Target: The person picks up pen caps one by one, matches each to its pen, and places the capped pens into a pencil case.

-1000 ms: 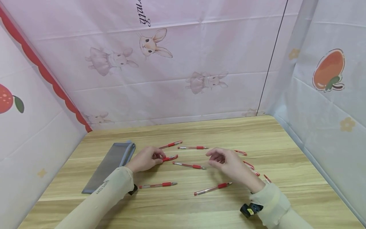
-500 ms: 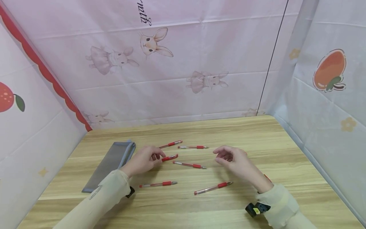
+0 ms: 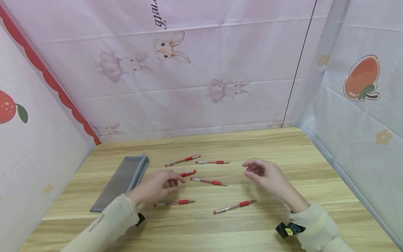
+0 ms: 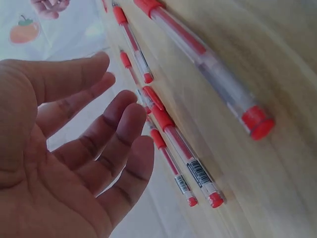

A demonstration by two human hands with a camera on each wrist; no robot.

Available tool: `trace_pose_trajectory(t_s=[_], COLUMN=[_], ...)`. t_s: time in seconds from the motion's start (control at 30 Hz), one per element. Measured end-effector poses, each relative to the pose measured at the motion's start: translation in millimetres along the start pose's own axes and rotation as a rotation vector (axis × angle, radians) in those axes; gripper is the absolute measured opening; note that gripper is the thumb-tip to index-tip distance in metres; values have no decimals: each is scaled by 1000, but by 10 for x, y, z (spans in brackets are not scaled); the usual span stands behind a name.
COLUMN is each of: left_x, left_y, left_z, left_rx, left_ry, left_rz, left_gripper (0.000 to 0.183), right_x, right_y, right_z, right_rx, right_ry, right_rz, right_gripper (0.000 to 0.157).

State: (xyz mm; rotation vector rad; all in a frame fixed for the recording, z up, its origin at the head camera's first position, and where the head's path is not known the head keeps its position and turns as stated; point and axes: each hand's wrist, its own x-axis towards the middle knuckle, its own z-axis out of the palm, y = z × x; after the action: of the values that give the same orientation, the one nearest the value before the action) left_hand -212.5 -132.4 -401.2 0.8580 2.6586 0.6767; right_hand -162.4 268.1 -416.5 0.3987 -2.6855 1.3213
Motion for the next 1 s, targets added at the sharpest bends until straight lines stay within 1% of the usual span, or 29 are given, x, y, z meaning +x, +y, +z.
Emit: trace_pose_trajectory(t_s=[0.13, 0.23, 0.37, 0.4, 0.47, 0.67, 0.73, 0.83, 1.0], left_x=[-61, -100, -159, -175, -205, -269, -277, -290, -320], left_y=[-19, -45, -65, -70, -84, -152, -172, -191, -204], left_z=[19, 38, 67, 74, 92, 156, 173, 187, 188], left_rx=[-13, -3, -9, -17, -19, -10, -16, -30, -36], left_ry=[-48, -69, -86, -89, -82, -38, -33, -36, -35], left_rz=[47, 70, 68, 57, 54, 93, 95, 86, 80], left_gripper=[29, 28, 28, 28, 28, 31, 31, 30, 29], right_x=[-27, -48, -81, -91, -108, -185, -216, -266, -350], right_y=[31, 45, 63, 67, 85, 161, 189, 235, 329], right_z=[-37, -73, -134, -151, -180, -269, -305, -363, -462], right_rx=[10, 15, 20, 22, 17, 7, 1, -28, -92], right_ry=[8, 13, 11, 12, 17, 33, 37, 41, 31], right_rz=[-3, -1, 24, 30, 32, 20, 24, 40, 93], right_gripper=[22, 22, 25, 26, 27, 27, 27, 28, 31])
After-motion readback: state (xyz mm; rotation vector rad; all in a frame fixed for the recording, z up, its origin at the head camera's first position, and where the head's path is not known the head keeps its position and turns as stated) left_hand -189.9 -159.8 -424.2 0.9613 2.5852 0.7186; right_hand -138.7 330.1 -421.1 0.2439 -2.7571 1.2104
